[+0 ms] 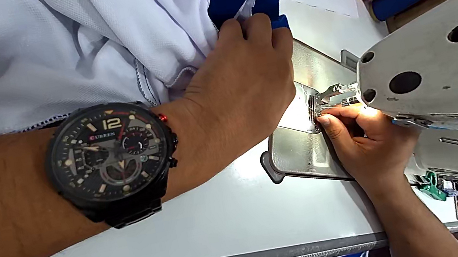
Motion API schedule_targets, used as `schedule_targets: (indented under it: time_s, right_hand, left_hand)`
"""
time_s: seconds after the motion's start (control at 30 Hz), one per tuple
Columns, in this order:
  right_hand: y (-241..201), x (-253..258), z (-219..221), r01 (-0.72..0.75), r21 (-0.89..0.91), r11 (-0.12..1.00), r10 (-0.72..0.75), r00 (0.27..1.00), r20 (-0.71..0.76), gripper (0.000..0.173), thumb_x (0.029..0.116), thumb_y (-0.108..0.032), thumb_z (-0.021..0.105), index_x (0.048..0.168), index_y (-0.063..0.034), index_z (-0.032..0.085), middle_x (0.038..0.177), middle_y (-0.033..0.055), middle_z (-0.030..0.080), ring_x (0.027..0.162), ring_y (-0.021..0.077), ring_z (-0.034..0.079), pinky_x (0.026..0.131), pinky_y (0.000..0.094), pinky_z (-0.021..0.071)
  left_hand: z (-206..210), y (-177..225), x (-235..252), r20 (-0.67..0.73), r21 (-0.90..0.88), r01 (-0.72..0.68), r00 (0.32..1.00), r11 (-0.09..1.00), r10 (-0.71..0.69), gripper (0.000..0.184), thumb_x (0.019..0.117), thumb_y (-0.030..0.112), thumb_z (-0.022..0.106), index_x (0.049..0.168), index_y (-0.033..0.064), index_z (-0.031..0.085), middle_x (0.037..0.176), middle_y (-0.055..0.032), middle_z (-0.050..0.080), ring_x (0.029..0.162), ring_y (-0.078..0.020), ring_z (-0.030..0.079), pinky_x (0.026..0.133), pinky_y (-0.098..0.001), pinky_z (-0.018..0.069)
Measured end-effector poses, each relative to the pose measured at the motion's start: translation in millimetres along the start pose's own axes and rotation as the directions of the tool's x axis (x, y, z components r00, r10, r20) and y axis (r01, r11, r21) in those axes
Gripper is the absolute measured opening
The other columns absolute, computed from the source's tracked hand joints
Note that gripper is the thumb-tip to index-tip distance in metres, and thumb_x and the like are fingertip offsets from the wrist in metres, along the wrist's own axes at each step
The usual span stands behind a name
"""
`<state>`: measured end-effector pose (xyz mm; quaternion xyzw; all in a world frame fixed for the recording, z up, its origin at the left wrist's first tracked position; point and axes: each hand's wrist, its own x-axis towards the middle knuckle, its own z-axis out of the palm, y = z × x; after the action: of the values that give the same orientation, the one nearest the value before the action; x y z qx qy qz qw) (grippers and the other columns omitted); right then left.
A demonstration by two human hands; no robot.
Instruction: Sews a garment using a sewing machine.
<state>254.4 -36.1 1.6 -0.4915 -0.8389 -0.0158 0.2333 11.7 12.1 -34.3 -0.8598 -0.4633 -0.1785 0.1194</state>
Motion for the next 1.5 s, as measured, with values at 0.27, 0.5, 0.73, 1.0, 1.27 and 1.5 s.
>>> schedule_targets:
  time_s: [0.27, 0.5, 0.73, 1.0, 1.27, 1.5]
  right_hand:
    - [-3.2, -1.3, 0.8, 0.124, -0.259, 0.958, -0.138, 0.99, -0.035, 0.03, 0.101, -0.023, 0.061, 0.082, -0.0029, 0.072, 0.076, 0.0121, 0.072, 0.069, 0.0178, 0.067, 0.066, 0.0337, 0.0494]
    - [-6.2, -1.8, 1.2, 0.091, -0.275, 0.957, -0.108, 0.993, -0.045, 0.033, 0.101, -0.023, 0.06, 0.077, -0.0032, 0.069, 0.071, 0.0113, 0.069, 0.065, 0.0178, 0.064, 0.062, 0.0346, 0.0469]
    - [7.8, -5.9, 1.4, -0.041, -0.157, 0.987, 0.032, 0.998, -0.056, 0.046, 0.1068, -0.027, 0.041, 0.079, -0.0026, 0.068, 0.066, 0.0116, 0.063, 0.06, 0.0188, 0.061, 0.058, 0.0384, 0.049]
    - [24.6, -17.5, -2.3, 0.241, 0.053, 0.969, -0.241, 0.97, -0.015, 0.035, 0.1023, -0.032, 0.049, 0.077, -0.0141, 0.065, 0.064, -0.0013, 0.059, 0.058, 0.0092, 0.058, 0.053, 0.0292, 0.0498]
    - [-26.8, -23.0, -19.4, 0.569, 0.007, 0.823, -0.567, 0.821, -0.061, 0.025, 0.1039, -0.026, 0.057, 0.127, -0.0236, 0.065, 0.118, 0.0047, 0.068, 0.107, 0.0236, 0.065, 0.085, 0.0378, 0.0554]
    - [-43.4, -22.1, -13.1, 0.603, 0.051, 0.796, -0.602, 0.798, -0.031, 0.031, 0.0984, -0.046, 0.06, 0.101, -0.0172, 0.072, 0.145, 0.0083, 0.058, 0.14, 0.0299, 0.049, 0.113, 0.0507, 0.0427]
  left_hand:
    - [-37.2, -5.7, -1.1, 0.135, -0.058, -0.052, 0.989, 0.997, 0.059, 0.041, 0.1084, 0.019, 0.03, 0.108, -0.0073, 0.062, 0.11, -0.0261, 0.059, 0.102, -0.0449, 0.059, 0.071, -0.0504, 0.043]
    - [-36.8, -6.1, -1.2, 0.123, -0.065, -0.052, 0.991, 0.997, 0.06, 0.041, 0.1076, 0.018, 0.031, 0.112, -0.0083, 0.062, 0.111, -0.0267, 0.06, 0.101, -0.0453, 0.059, 0.071, -0.0509, 0.0439]
    - [-35.2, -6.7, -5.0, 0.085, -0.093, -0.068, 0.994, 0.993, 0.076, 0.039, 0.1063, 0.016, 0.035, 0.114, -0.0099, 0.063, 0.11, -0.0274, 0.061, 0.102, -0.0467, 0.06, 0.073, -0.0537, 0.046]
    - [-60.3, -0.2, -29.9, -0.117, -0.28, -0.412, 0.911, 0.867, 0.395, 0.017, 0.0969, 0.008, 0.055, 0.09, 0.0047, 0.069, 0.083, -0.0092, 0.066, 0.08, -0.0266, 0.067, 0.072, -0.0411, 0.0543]
    - [-101.6, -14.4, -26.5, -0.097, -0.915, -0.354, 0.66, 0.194, 0.745, 0.025, 0.1002, 0.023, 0.06, 0.093, 0.0078, 0.078, 0.086, 0.0, 0.074, 0.088, -0.0076, 0.069, 0.083, -0.028, 0.0536]
    - [-140.7, -57.8, -38.8, -0.22, -0.857, -0.167, 0.974, 0.488, -0.053, 0.031, 0.1066, 0.03, 0.051, 0.098, 0.0114, 0.074, 0.101, 0.0002, 0.076, 0.101, -0.0136, 0.072, 0.093, -0.0371, 0.0594]
